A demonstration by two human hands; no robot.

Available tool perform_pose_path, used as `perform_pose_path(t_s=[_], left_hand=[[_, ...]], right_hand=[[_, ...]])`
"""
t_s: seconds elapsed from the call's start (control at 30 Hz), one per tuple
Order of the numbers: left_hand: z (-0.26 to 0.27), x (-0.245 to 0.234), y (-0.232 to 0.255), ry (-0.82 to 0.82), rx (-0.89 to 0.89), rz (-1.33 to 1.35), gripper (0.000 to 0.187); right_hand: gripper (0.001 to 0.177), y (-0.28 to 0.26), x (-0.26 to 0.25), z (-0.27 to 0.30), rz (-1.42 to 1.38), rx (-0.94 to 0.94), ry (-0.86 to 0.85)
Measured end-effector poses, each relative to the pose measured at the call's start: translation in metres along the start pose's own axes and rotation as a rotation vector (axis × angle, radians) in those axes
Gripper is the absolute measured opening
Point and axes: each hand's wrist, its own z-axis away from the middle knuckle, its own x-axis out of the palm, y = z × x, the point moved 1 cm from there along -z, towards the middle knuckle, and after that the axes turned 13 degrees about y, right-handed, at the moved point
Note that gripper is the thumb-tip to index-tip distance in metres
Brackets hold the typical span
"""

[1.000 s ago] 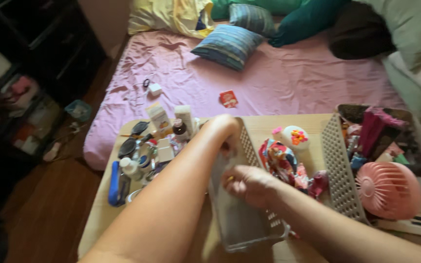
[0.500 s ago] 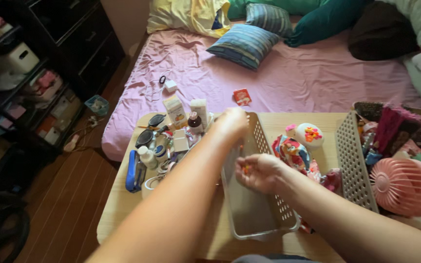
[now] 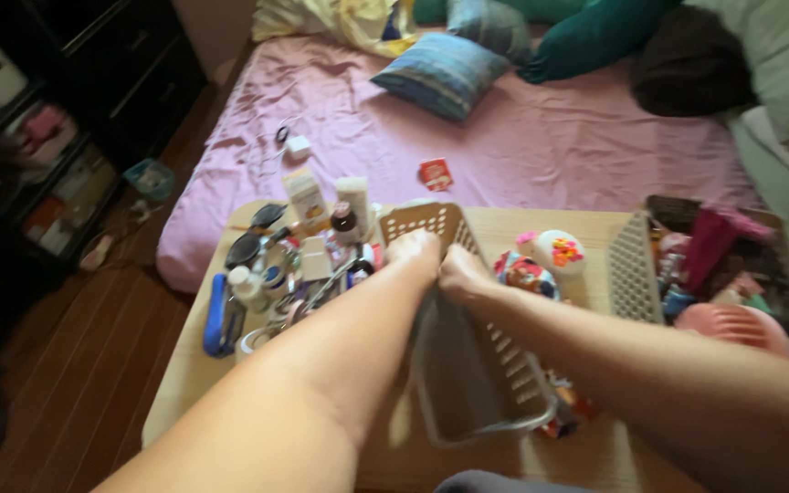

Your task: The person sorts various small items from a table into a beige plastic basket. They handle bottles, a small fan, and a patterned cloth, placing them into the basket one by one.

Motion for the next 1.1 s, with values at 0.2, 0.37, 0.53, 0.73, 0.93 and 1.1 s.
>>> perform_pose_path(t_s=[0.2,0.37,0.53,0.73,0.93,1.1], left_hand=[[-0.002,0.002,-0.004,0.063,-0.031,-0.010,0.025],[0.001,-0.004,-0.007,0.038,-0.036,0.035,0.026],[0.001,-0.005,-0.002,0.055,-0.010,-0.016,0.025],[0.003,-0.003,-0.004,0.106,0.009,0.048,0.025],[-0.040,-0.056,-0.017,0.116,-0.107,0.231,0.027],[-0.056,-0.098,-0.022,-0.051,0.046,0.066,0.036]], right_hand=[[0.080,-0.019,-0.006,-0.003,0.091,-0.080,-0.121],[0.051,0.006,0.019,-0.021,0.089,-0.641,-0.016],[0.037,0.025,0.032,-0.028,0.104,-0.522,-0.090],[0.037,0.011,0.025,-0.017,0.170,-0.435,-0.111],[0.033,0.006,0.021,-0.011,0.165,-0.105,0.023],[0.031,0.014,0.010,0.002,0.073,-0.195,0.091]])
